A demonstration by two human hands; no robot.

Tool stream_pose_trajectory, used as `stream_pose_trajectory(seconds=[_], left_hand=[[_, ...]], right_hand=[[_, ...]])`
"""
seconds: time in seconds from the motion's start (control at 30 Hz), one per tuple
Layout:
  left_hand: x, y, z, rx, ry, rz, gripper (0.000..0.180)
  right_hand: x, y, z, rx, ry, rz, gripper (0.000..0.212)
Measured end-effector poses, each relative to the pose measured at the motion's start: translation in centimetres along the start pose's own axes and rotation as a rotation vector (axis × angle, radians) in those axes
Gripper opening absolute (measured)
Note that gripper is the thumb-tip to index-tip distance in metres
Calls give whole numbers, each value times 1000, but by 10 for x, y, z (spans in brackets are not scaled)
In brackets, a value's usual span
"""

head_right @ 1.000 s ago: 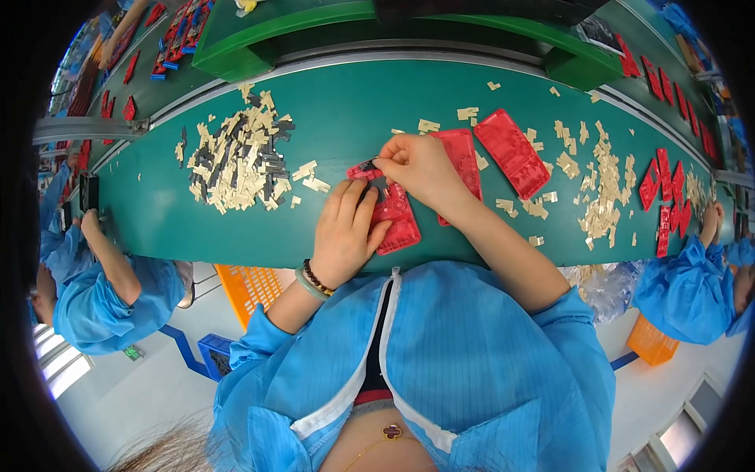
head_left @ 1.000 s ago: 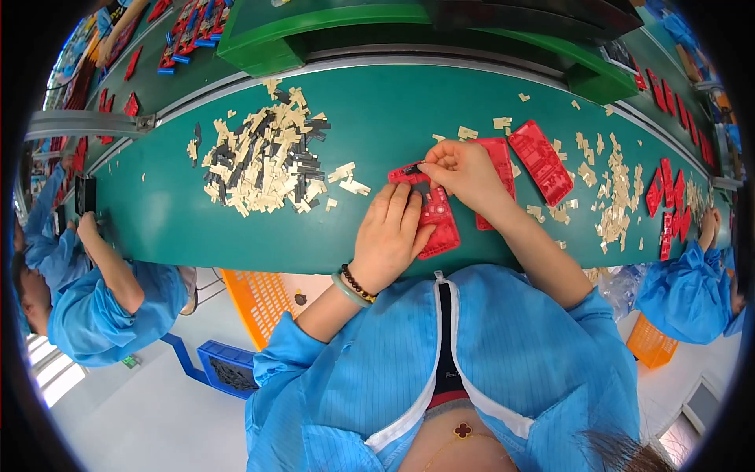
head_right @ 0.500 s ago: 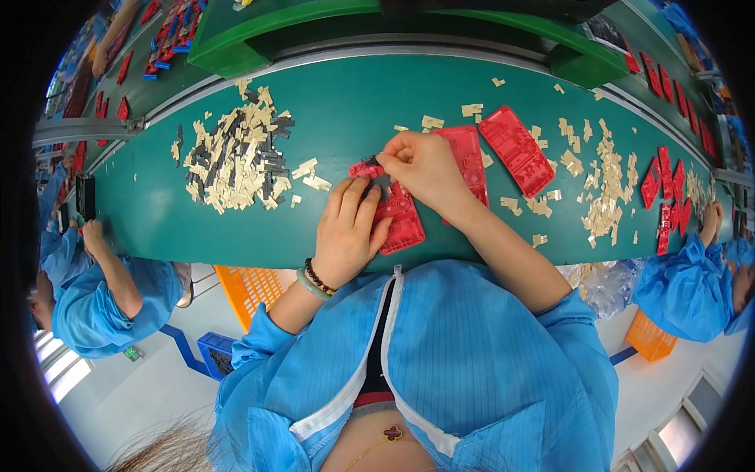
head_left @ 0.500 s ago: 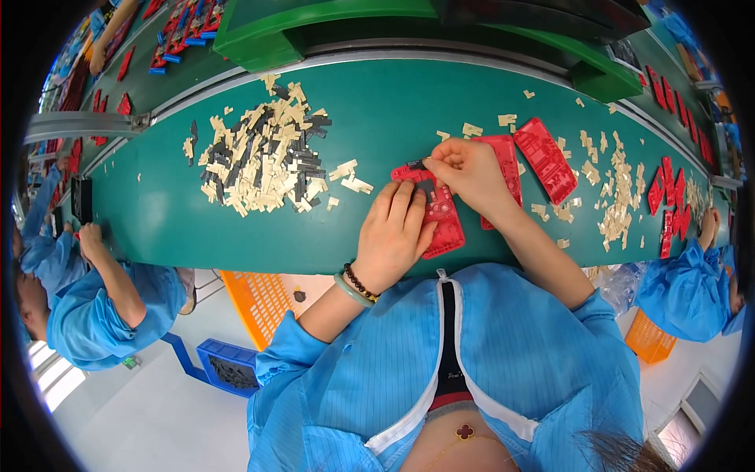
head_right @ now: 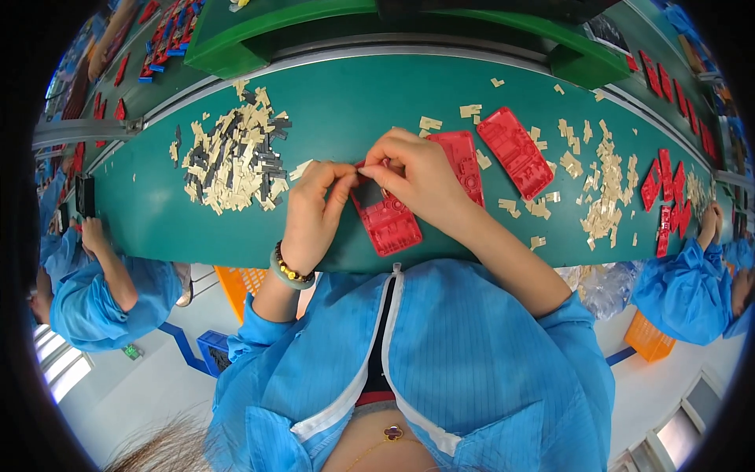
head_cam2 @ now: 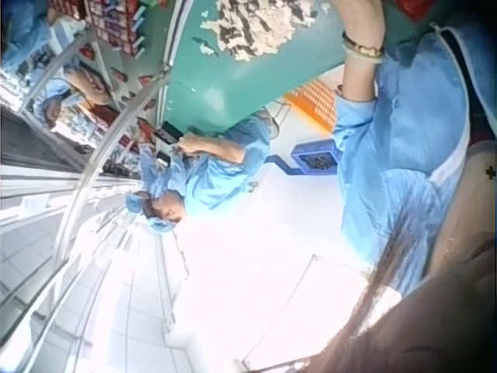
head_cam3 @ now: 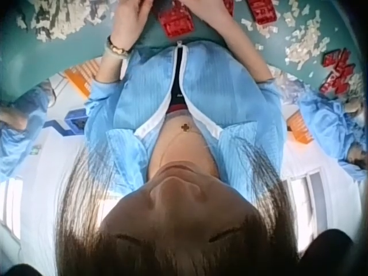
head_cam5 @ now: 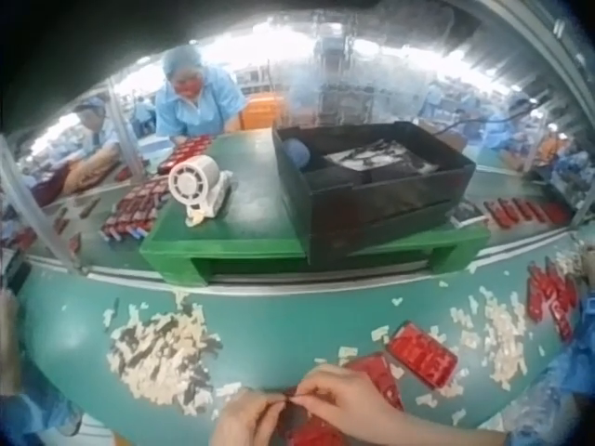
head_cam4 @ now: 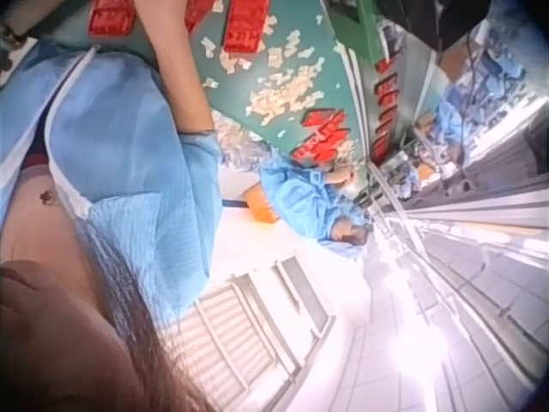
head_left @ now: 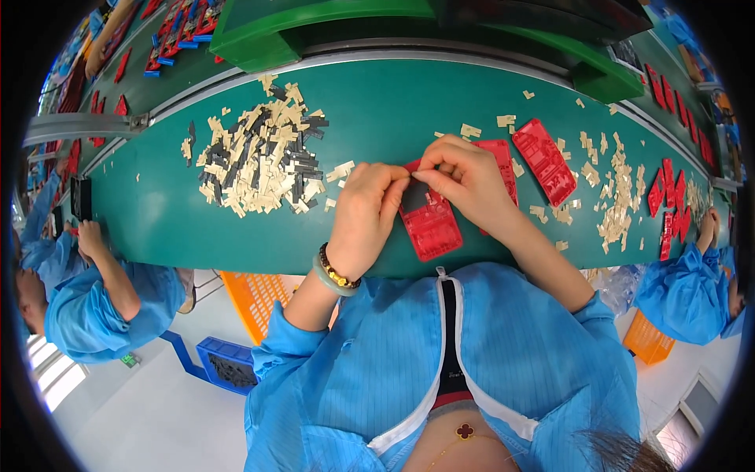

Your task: The person assembles small electronic components by hand, inserting metal pieces into red plastic housings on a production line.

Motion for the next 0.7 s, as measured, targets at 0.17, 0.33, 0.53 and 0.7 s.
stream_pose_trajectory(seconds=[0.17, 0.33, 0.53, 0.7], left_hand=[[16, -5, 32, 121, -296, -303, 39], [11, -33, 51, 0, -296, -373, 46], [10, -34, 51, 2, -302, -380, 48], [9, -34, 51, 4, -296, -384, 47]], right_hand=[[38, -7, -12, -96, -349, -42, 9], [43, -14, -10, -172, -436, -14, 10], [46, -12, -11, -174, -433, -29, 9], [45, -13, -13, -188, -419, 24, 9]])
Point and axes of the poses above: each hand's wrist, its own z-axis away from the middle knuckle, its own y-axis out of the back of the hand, x = y × z, the point moved 7 cm from there along -z, towards the middle knuckle, and after that the axes turned 12 degrees about x, right-handed, at the moved point
